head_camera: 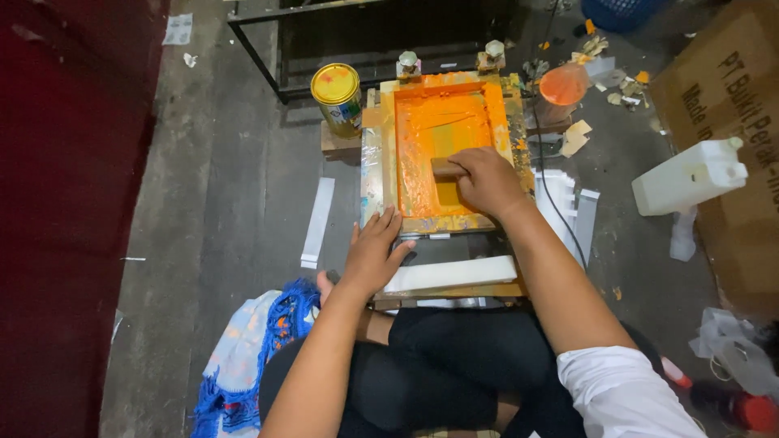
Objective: Manual screen printing of orange ink onto white paper strips using a squeegee.
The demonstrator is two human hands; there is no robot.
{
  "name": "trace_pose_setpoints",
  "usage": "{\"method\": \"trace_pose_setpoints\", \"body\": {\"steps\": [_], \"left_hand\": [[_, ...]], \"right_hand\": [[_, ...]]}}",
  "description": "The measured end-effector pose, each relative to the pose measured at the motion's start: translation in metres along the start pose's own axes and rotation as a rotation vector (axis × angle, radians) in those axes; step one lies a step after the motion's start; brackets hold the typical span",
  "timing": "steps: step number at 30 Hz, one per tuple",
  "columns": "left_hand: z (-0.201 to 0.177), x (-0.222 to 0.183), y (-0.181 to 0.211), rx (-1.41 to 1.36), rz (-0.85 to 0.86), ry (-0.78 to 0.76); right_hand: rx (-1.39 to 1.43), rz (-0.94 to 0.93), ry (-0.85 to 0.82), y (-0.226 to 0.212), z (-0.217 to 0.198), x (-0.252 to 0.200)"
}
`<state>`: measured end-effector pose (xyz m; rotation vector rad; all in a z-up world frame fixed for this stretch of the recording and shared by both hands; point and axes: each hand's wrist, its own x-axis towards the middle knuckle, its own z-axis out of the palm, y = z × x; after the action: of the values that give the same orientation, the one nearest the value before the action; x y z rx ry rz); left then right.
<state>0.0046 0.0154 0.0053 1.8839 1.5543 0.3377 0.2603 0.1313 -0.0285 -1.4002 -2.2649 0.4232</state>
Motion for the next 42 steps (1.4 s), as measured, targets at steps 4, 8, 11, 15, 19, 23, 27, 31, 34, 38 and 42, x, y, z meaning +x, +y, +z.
{"method": "trace_pose_setpoints", "body": {"steps": [4,8,11,15,19,23,27,31,34,38,42], "left_hand": [[0.003,0.006,-0.009,-0.005,0.002,0.003],[0.003,0.005,-0.011,-0.015,0.014,0.004],[0.005,0.003,-0.012,-0.014,0.024,0.013],[0.004,-0.005,-0.008,-0.029,0.002,-0.001],[0.009,-0.014,-0.008,0.016,0.001,-0.001],[0.008,-0.022,-0.006,0.041,-0.012,-0.012],[0.010,-0.020,-0.009,0.044,-0.005,-0.001],[0.009,-0.011,-0.008,0.061,0.001,-0.008],[0.008,-0.003,-0.008,0.038,0.017,-0.001],[0.007,0.005,-0.009,0.022,0.029,0.008],[0.004,0.006,-0.009,0.006,0.032,0.012]], "right_hand": [[-0.063,0.039,-0.038,-0.006,0.002,0.007],[-0.109,0.091,-0.163,-0.003,0.006,0.009],[-0.096,0.101,-0.211,-0.005,0.004,0.006],[-0.013,0.195,-0.310,-0.039,-0.021,-0.005],[-0.004,0.236,-0.400,-0.063,-0.041,-0.020],[0.042,0.293,-0.442,-0.070,-0.048,-0.030],[0.056,0.256,-0.331,-0.049,-0.034,-0.025],[0.056,0.235,-0.234,-0.031,-0.024,-0.014],[0.070,0.183,-0.143,-0.018,-0.015,-0.007],[0.010,0.082,-0.078,0.000,-0.002,0.003],[-0.062,0.069,-0.094,-0.006,0.002,0.008]]}}
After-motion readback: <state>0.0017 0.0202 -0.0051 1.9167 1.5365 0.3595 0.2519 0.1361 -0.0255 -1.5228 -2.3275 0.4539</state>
